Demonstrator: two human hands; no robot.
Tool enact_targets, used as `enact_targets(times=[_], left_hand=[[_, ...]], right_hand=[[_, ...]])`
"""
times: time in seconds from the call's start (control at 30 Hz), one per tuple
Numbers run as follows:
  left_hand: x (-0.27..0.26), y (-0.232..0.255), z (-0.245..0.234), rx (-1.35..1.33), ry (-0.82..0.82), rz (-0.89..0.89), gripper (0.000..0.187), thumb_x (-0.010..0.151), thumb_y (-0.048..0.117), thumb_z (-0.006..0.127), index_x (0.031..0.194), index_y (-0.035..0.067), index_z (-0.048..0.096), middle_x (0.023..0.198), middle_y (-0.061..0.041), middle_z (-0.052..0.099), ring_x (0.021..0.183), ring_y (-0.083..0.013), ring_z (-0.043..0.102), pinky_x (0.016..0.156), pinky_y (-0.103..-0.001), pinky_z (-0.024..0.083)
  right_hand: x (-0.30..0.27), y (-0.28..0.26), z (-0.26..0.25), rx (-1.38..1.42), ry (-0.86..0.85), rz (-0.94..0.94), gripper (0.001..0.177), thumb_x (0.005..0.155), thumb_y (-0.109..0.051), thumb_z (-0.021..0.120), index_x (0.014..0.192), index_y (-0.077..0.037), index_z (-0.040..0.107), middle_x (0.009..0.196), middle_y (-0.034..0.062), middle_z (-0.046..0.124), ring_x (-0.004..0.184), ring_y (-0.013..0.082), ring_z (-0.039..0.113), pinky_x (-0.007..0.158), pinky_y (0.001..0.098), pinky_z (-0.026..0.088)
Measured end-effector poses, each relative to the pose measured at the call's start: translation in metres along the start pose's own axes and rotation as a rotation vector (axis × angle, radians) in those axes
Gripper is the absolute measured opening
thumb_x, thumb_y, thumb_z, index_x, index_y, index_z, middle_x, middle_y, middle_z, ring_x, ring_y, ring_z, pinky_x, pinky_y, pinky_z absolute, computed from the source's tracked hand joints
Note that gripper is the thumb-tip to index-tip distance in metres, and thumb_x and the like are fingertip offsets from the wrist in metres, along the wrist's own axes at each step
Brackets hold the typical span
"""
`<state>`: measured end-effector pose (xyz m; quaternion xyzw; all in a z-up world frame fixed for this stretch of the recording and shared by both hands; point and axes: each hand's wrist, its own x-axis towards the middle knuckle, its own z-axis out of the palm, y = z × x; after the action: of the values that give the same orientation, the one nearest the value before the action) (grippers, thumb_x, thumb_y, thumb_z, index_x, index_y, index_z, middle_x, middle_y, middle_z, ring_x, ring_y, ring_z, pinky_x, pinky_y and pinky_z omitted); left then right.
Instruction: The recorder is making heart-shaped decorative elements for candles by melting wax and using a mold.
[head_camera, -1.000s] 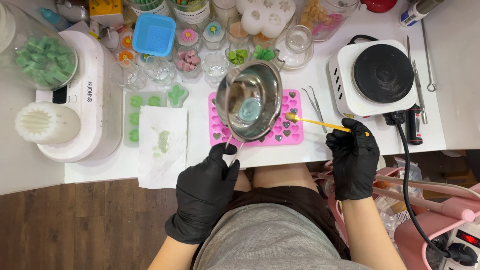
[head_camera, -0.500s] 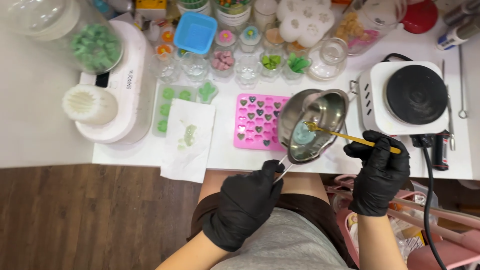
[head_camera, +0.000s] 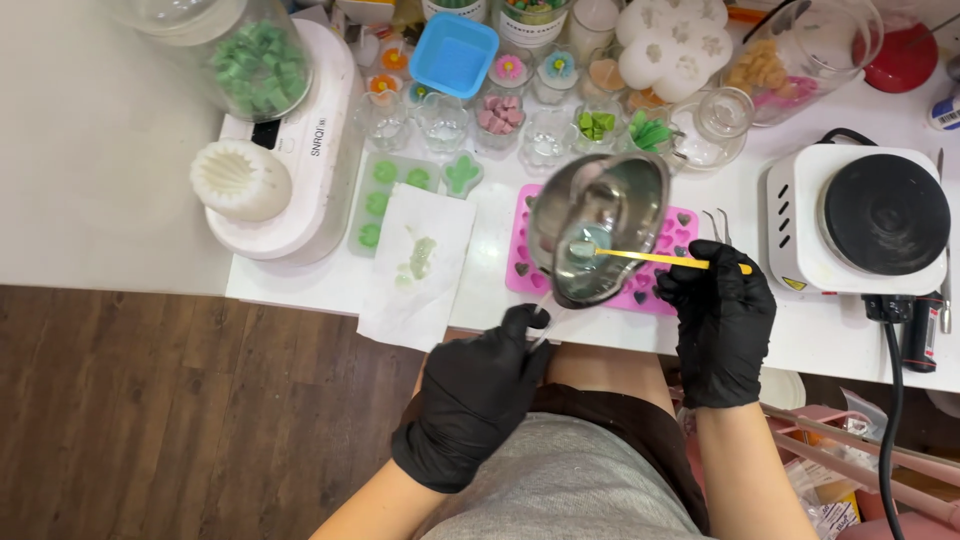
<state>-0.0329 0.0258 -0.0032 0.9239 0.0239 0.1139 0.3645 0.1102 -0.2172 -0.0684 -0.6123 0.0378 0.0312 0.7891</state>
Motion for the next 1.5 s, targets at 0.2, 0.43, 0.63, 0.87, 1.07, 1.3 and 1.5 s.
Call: enact_targets(times=[0.2,0.43,0.63,0.87,1.07,1.3,1.5], left_hand=[[-0.001,-0.02,-0.031,0.08,0.046,-0.167,0.027,0.091,0.022,0.071,0.117,0.016,0.064,0.063,-0.005,0.069,0.054,-0.0279,0.067,0.049,-0.04,0.049],[-0.006,-0.042,-0.051,0.111,0.188,-0.23,0.029,0.089,0.017,0.074,0.116,0.015,0.065,0.056,-0.003,0.061,0.049,-0.0243,0.062,0.048,-0.038,0.046],[-0.008,-0.048,-0.057,0.093,0.229,-0.245,0.028,0.09,0.016,0.075,0.115,0.015,0.064,0.055,-0.001,0.059,0.048,-0.0216,0.06,0.047,-0.036,0.045],[-0.008,-0.05,-0.055,0.056,0.223,-0.259,0.029,0.089,0.015,0.076,0.115,0.015,0.065,0.054,0.0,0.059,0.048,-0.0198,0.061,0.047,-0.035,0.046],[-0.005,-0.049,-0.055,0.032,0.175,-0.291,0.03,0.089,0.015,0.076,0.116,0.015,0.063,0.052,0.001,0.059,0.048,-0.0188,0.062,0.047,-0.034,0.046],[-0.003,-0.048,-0.053,0.036,0.183,-0.29,0.03,0.089,0.016,0.076,0.116,0.015,0.064,0.053,0.001,0.059,0.048,-0.0194,0.062,0.048,-0.034,0.046],[-0.002,-0.048,-0.051,0.06,0.2,-0.251,0.029,0.089,0.015,0.075,0.116,0.015,0.064,0.054,-0.001,0.059,0.049,-0.0208,0.062,0.048,-0.035,0.046]], right_hand=[[0.007,-0.002,0.029,-0.014,-0.074,0.005,0.031,0.112,-0.026,0.058,0.126,0.001,0.063,0.094,0.0151,0.072,0.084,0.0263,0.072,0.078,0.0381,0.061],[0.013,0.004,0.043,-0.001,-0.095,0.053,0.033,0.11,-0.03,0.058,0.125,0.0,0.063,0.095,0.0144,0.072,0.087,0.0274,0.074,0.079,0.0392,0.062],[0.02,0.022,0.041,-0.014,-0.075,0.069,0.034,0.111,-0.029,0.058,0.124,0.001,0.063,0.094,0.0153,0.072,0.084,0.0283,0.073,0.076,0.0389,0.061],[0.023,0.039,0.036,-0.01,-0.142,-0.043,0.029,0.116,-0.024,0.055,0.125,0.003,0.062,0.101,0.0169,0.07,0.085,0.0276,0.073,0.079,0.0426,0.064],[0.015,0.036,0.038,-0.009,-0.169,-0.132,0.022,0.115,-0.019,0.054,0.126,0.0,0.057,0.126,0.0185,0.066,0.091,0.0296,0.074,0.08,0.0449,0.063],[0.008,0.033,0.041,-0.205,-0.252,-0.304,0.018,0.118,-0.014,0.05,0.13,-0.001,0.052,0.126,0.0206,0.067,0.097,0.0332,0.073,0.085,0.0449,0.062],[0.024,0.033,0.041,-0.032,-0.13,-0.091,0.023,0.114,-0.02,0.053,0.121,0.001,0.058,0.117,0.0158,0.07,0.087,0.0294,0.073,0.078,0.0435,0.061]])
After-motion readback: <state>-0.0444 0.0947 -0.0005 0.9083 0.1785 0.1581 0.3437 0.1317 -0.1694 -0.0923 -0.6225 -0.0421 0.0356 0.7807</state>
